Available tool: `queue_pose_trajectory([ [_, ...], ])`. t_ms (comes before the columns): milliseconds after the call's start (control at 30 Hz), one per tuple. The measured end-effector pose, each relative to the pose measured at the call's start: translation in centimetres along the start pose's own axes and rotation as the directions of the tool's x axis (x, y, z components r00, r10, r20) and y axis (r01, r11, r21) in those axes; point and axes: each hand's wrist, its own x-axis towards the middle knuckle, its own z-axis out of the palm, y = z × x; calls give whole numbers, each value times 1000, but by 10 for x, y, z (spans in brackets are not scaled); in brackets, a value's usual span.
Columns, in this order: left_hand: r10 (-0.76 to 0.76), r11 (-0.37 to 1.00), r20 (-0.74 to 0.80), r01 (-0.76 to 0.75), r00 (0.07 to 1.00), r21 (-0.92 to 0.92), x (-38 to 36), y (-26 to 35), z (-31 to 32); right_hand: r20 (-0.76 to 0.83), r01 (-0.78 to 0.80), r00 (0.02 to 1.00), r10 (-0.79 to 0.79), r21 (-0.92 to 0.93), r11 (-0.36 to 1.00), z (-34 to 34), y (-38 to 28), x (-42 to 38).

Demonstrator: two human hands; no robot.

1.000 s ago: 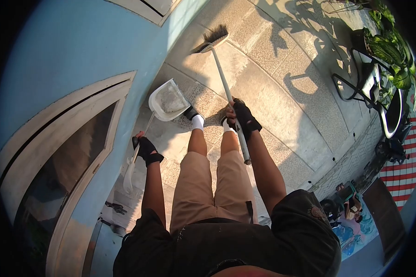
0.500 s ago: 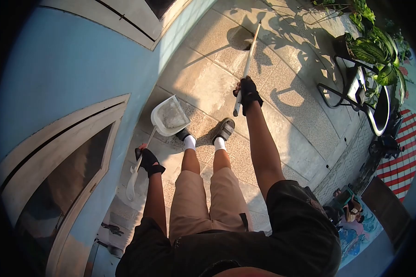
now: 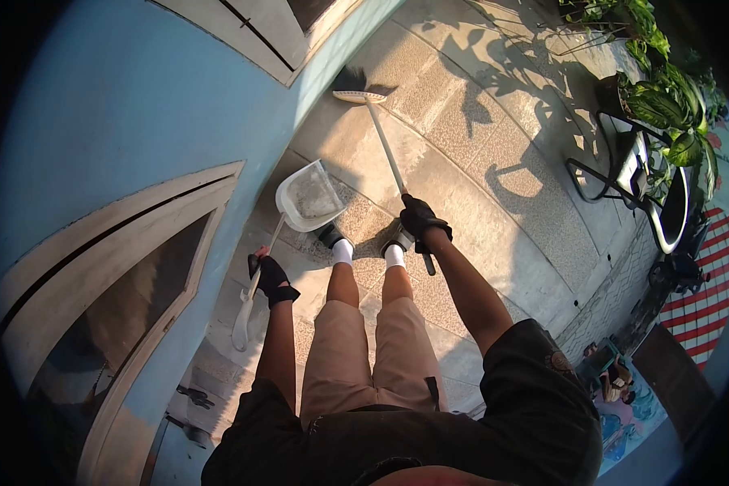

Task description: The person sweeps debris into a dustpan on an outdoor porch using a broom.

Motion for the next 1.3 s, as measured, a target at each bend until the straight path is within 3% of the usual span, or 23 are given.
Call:
queue_pose_trajectory([
  [100, -6, 1000, -27, 6, 1000, 5, -1, -3, -7, -1, 39, 999, -39, 0, 999, 18, 47, -44],
  [133, 6, 1000, -34, -5, 999, 14, 0, -7, -10, 1, -29, 1000, 29, 106, 994, 28, 65, -50],
  [200, -21, 999, -50, 22, 999, 32, 1, -4, -13, -143, 35, 989, -23, 81, 996, 32, 72, -73],
  [300, -25, 996, -40, 28, 999, 88, -3, -4, -19, -225, -37, 971, 81, 194, 980, 16, 30, -93],
  [333, -1, 993, -13, 2, 1000, 115, -3, -4, -20, -162, -162, 967, 194, 192, 968, -4, -4, -93],
  [467, -12, 997, -20, 13, 1000, 73, 0, -12, -22, -222, -126, 960, 171, 200, 972, -6, -38, 4],
  [533, -16, 1000, -34, 16, 999, -5, 1, -9, -24, -153, -93, 982, 115, 145, 985, 3, -60, 45],
  [600, -24, 1000, -34, 24, 999, -4, 1, -3, -23, -138, 38, 988, -69, -217, 975, 31, -79, 57],
  [633, -19, 1000, -34, 20, 999, 11, 0, 0, -24, -171, -31, 985, 8, -132, 991, 39, -84, 46],
  [667, -15, 1000, -36, 16, 999, 24, -1, -2, -25, -170, -32, 985, 10, -133, 991, 46, -79, 35],
  [733, 13, 999, -30, -11, 999, 40, -2, -2, -26, -194, 96, 970, -144, -240, 966, 60, -56, 17],
  [800, 40, 998, -33, -39, 999, 49, -2, -2, -23, -137, 148, 963, -232, -451, 880, 92, -2, 14],
  [867, 28, 997, -48, -25, 998, 68, -2, -4, -25, -1, 82, 996, -84, -194, 977, 67, -4, -26],
  [1000, 12, 999, -59, -9, 998, 47, -1, -9, -27, -26, 3, 1000, -1, 79, 997, 32, 13, -92],
  [1067, -27, 1000, -44, 26, 999, -14, 0, -15, -31, -19, -38, 999, 40, 83, 996, 31, 15, -100],
  [1133, -50, 999, -45, 51, 998, 9, -2, -15, -33, -54, -149, 987, 154, 82, 985, 6, -24, -115],
  [1233, -71, 997, -50, 72, 996, 26, -3, -18, -30, -216, -29, 974, 63, 157, 987, 16, -22, -66],
  [1300, -69, 997, -58, 71, 996, 29, -4, -14, -27, -139, -84, 984, 110, 182, 980, 10, -47, -31],
])
